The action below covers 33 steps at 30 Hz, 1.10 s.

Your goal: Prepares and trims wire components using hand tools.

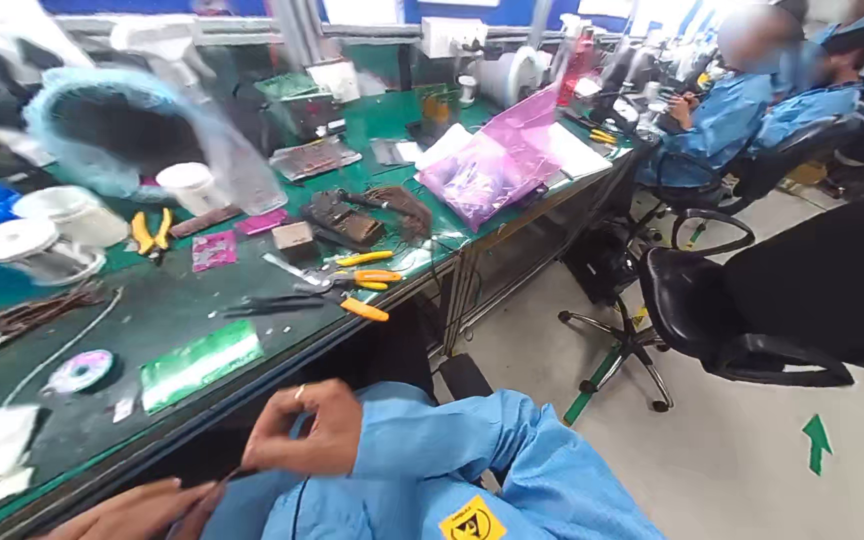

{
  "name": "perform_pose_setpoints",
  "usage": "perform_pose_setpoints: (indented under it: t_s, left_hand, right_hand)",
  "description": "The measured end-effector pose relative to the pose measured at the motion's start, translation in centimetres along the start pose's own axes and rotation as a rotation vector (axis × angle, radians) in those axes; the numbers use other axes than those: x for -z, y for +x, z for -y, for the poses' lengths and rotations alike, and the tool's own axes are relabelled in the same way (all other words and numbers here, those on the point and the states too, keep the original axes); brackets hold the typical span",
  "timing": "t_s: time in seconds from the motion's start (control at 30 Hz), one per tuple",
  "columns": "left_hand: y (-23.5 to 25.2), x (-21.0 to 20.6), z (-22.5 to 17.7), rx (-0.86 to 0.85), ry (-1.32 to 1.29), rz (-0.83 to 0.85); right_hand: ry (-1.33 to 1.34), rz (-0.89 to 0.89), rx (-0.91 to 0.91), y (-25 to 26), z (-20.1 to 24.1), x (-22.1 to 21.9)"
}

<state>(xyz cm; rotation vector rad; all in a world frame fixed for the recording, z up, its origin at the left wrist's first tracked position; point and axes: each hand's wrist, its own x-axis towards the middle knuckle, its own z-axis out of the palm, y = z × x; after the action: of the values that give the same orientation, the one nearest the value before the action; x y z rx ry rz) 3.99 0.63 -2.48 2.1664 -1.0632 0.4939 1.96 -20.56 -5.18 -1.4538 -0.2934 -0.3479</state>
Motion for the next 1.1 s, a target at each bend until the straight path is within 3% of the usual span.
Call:
perform_pose_setpoints:
  t_s: [0.07, 0.13, 0.27, 0.37, 0.73, 1.1]
  left_hand:
    - [-0.7, 0.0, 0.1, 0.049, -0.03, -0.04]
    - [-1.7, 0.4, -0.3, 0.202, -0.179, -0.123]
    - [-0.4, -0.3, -1.0, 0.519, -0.772, -0.303]
    - [0.0, -1.2, -1.5, 0.606, -1.002, -0.336]
    - [0.2, -2.9, -2.4, 0.675, -1.108, -0.393]
    - [0.6, -2.3, -2.6, 0.673, -1.189, -0.376]
  right_hand:
    - [-0.032, -0.057, 0.075, -0.1, 0.2, 0.9]
    - [0.054, -0.038, 0.104, -0.2, -0.8, 1.1]
    - [0.1, 0.136, 0.105, 0.4, -2.0, 2.3]
    - [0.101, 0.233, 0.1, -0.4, -1.9, 1.3]
    - [0.048, 0.422, 0.07, -1.1, -2.4, 0.0]
    - [0.111, 0.379, 0.053, -1.2, -2.6, -0.2]
